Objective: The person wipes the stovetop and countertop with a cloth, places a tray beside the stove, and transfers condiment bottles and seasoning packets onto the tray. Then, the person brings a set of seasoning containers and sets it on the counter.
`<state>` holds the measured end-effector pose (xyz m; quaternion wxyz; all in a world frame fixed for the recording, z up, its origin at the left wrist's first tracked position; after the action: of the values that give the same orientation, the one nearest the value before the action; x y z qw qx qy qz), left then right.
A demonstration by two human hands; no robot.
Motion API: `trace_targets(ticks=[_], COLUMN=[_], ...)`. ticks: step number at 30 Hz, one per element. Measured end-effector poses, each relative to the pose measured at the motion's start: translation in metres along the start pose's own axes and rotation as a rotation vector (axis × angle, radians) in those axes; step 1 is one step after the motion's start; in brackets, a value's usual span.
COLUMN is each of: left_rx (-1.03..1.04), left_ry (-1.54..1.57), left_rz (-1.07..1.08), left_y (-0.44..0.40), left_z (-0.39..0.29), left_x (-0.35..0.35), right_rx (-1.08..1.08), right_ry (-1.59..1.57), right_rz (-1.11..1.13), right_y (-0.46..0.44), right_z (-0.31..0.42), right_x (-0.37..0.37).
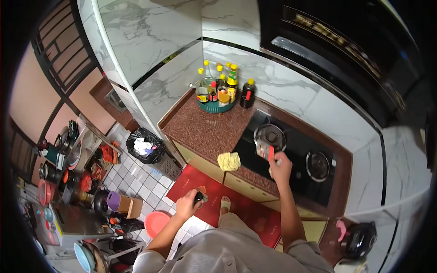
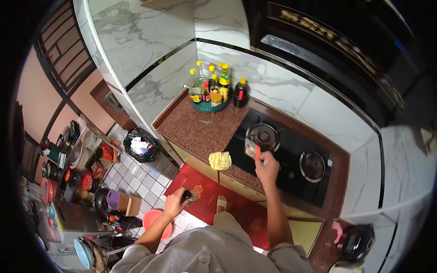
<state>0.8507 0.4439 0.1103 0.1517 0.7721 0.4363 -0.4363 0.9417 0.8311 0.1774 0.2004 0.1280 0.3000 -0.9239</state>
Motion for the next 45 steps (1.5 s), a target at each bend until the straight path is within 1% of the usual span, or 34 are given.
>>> trace_targets(ticks=[2, 3, 4, 7, 9, 10, 12, 13, 15, 18, 21, 22, 25, 27, 29, 32, 34, 37, 40, 43, 45], left_rx=[-0.054, -0.067, -0.079, -0.102, -0.101, -0.063, -0.049, -0.044, 0.041, 0.199, 0.353, 0.388, 0.468, 0.517, 0.557, 0.582, 0.587, 0.612, 0.647, 0.689, 0.708], left_ry=[-0.017, 0.003, 0.025, 0.071, 0.095, 0.083, 0.087, 0.091, 0.078, 0.077, 0.072, 0.066, 0.018, -0.018, -0.044, -0.13, -0.097, -0.094, -0.105, -0.116, -0.101], left_rz=[0.001, -0.017, -0.032, -0.063, -0.079, -0.105, -0.075, -0.052, -0.022, -0.012, -0.018, -0.006, 0.054, 0.075, 0.077, 0.155, 0.138, 0.162, 0.209, 0.285, 0.327], left_y=[-0.032, -0.048, -0.064, -0.107, -0.131, -0.144, -0.181, -0.2, -0.246, -0.33, -0.417, -0.445, -0.509, -0.538, -0.554, -0.565, -0.574, -0.582, -0.589, -0.588, -0.591], left_z=[0.008, 0.01, 0.01, 0.016, 0.03, 0.04, 0.052, 0.057, 0.071, 0.076, 0.078, 0.078, 0.073, 0.073, 0.072, 0.072, 0.074, 0.074, 0.073, 0.088, 0.092], left_x=[-0.004, -0.008, -0.013, -0.024, -0.031, -0.032, -0.044, -0.049, -0.058, -0.073, -0.07, -0.064, -0.036, -0.013, 0.011, 0.04, 0.05, 0.057, 0.062, 0.079, 0.083], right_rx=[-0.08, -0.133, -0.11, -0.158, -0.218, -0.185, -0.107, -0.108, -0.098, 0.046, 0.03, -0.007, 0.124, 0.051, 0.005, -0.021, -0.049, -0.012, -0.005, 0.064, 0.145], right_ry=[-0.009, -0.031, -0.06, 0.033, 0.129, 0.154, 0.213, 0.243, 0.308, 0.398, 0.327, 0.358, 0.415, 0.413, 0.409, 0.419, 0.467, 0.426, 0.431, 0.43, 0.361], right_rz=[-0.028, -0.012, -0.003, -0.003, 0.017, 0.065, 0.154, 0.166, 0.179, 0.298, 0.297, 0.297, 0.444, 0.368, 0.334, 0.333, 0.331, 0.329, 0.256, 0.255, 0.264], right_y=[-0.064, -0.095, -0.121, -0.184, -0.211, -0.222, -0.24, -0.244, -0.251, -0.253, -0.255, -0.257, -0.26, -0.262, -0.263, -0.264, -0.266, -0.267, -0.27, -0.269, -0.268], right_z=[-0.011, -0.004, -0.008, -0.031, -0.038, -0.043, -0.055, -0.062, -0.076, -0.09, -0.099, -0.102, -0.082, -0.077, -0.072, -0.06, -0.05, -0.057, -0.043, -0.064, -0.074], right_x=[0.065, 0.093, 0.125, 0.213, 0.26, 0.28, 0.313, 0.327, 0.349, 0.367, 0.387, 0.393, 0.398, 0.401, 0.398, 0.391, 0.387, 0.386, 0.383, 0.39, 0.396])
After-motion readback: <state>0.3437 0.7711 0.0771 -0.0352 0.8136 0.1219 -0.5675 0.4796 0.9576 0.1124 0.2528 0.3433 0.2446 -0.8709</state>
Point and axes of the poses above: each hand's wrist, its own y-axis away from the middle knuckle, its own x-axis out of the palm, z = x × y, the point moved 3 cm from there along -y, towards the middle knuckle, and after that the axes turned 9 degrees about -z, right-handed, at the moved point
